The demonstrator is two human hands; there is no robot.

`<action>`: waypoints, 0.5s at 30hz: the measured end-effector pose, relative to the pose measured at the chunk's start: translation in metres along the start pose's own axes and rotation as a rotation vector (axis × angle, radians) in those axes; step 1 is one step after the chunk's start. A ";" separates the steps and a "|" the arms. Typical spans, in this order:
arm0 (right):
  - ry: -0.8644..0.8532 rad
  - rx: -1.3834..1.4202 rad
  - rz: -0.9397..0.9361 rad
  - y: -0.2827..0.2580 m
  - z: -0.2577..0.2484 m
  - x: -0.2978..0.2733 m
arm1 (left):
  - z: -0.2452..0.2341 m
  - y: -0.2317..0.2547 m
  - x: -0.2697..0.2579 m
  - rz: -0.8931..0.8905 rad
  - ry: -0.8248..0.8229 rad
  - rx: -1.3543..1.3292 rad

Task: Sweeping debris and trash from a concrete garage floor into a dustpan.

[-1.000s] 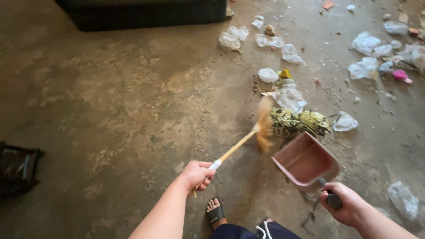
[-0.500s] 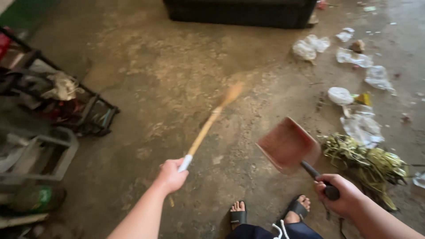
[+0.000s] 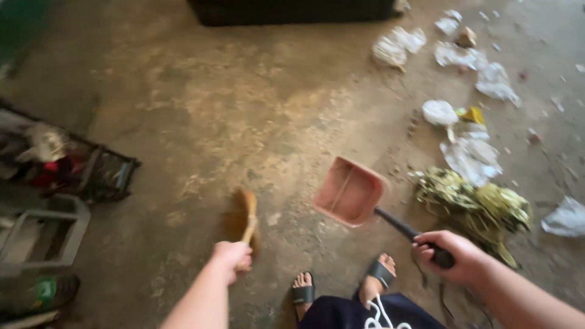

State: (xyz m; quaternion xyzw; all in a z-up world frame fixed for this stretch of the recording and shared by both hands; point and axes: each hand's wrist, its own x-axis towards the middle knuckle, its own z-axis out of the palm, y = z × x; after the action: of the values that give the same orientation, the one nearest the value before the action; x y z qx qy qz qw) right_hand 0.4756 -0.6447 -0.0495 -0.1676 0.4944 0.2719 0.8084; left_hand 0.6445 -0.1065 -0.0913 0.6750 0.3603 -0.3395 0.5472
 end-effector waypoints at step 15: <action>0.426 0.280 -0.567 -0.081 -0.267 -0.123 | 0.354 0.098 -0.144 0.078 -0.723 0.257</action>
State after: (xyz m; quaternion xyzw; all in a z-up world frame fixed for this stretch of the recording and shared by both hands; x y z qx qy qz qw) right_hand 0.2908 -0.8870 -0.0611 -0.2387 0.6177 -0.0736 0.7457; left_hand 0.6322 -0.4847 0.0196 0.5880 0.0725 -0.5769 0.5623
